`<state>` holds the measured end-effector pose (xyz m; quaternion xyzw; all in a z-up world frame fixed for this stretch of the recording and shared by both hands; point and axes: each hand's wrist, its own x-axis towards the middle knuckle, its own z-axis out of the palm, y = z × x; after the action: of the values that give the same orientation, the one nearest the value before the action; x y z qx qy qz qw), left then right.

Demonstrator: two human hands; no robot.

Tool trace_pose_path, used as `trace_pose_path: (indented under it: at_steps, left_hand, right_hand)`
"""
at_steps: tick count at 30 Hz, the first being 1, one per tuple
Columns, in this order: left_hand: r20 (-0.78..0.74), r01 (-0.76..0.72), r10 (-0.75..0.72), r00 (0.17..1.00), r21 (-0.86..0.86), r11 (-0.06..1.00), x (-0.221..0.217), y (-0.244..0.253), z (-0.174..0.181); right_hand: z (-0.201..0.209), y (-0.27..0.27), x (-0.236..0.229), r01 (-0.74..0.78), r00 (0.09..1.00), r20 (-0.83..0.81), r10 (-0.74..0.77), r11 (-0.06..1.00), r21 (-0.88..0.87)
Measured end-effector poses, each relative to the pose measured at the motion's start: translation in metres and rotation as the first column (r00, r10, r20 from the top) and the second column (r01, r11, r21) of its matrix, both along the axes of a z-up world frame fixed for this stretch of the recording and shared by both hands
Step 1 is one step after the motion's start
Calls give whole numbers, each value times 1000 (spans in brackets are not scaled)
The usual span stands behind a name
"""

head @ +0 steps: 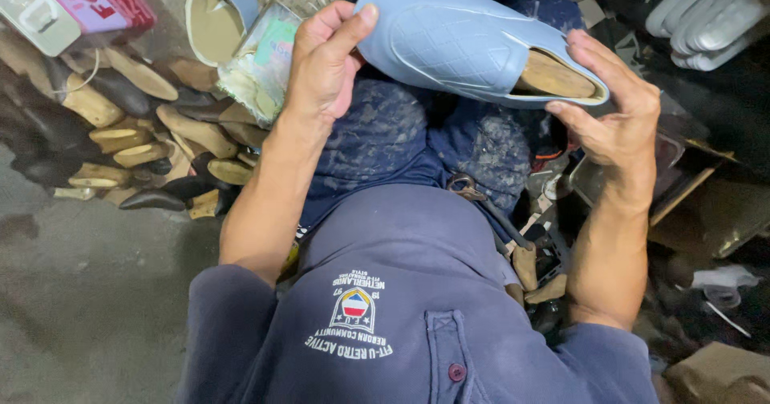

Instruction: The person works on a leather shoe, first inserting and positioning internal lining components into the heel area and then using pliers and a hammer to secure the leather upper around a wooden shoe last.

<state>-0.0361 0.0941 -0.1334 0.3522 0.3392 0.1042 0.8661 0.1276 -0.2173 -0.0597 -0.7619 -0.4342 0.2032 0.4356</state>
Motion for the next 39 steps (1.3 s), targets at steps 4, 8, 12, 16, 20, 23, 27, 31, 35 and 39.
trace_pose_path:
  at_steps: [4,8,12,16,20,23,27,31,35,39]
  left_hand:
    - [-53,-37,33,998,-92,995,1,2,-14]
    - [-60,-80,74,995,-104,991,-1,2,-18]
    - [-104,-68,57,993,-105,992,-1,4,-15]
    - [-98,-52,45,994,-71,996,-2,5,-15]
    - [-117,-54,45,992,-79,995,-3,6,-13]
    - [-121,-56,46,992,-80,995,-2,6,-12]
    - [-100,-35,27,995,-77,996,-1,6,-13]
    - [-106,-37,29,994,-78,996,-2,6,-13]
    - [-105,-50,42,994,-75,996,-1,6,-13]
    - [-79,-31,26,997,-70,997,-2,6,-17]
  right_hand:
    - [4,5,1,5,1000,16,-6,1000,28]
    - [8,6,1,-5,1000,13,4,1000,26]
    - [6,4,5,-4,1000,-7,5,998,69]
    - [4,2,6,-14,999,-35,17,996,85]
    - [4,1,7,-14,1000,-20,16,998,66]
    - [7,2,7,-13,1000,-18,14,998,63]
    - [7,0,6,-4,999,-41,7,998,63]
    - [6,-1,7,-6,999,-41,9,998,62]
    - [2,-3,6,-7,999,-45,10,998,67]
    - [0,-4,8,-6,999,-36,9,996,84]
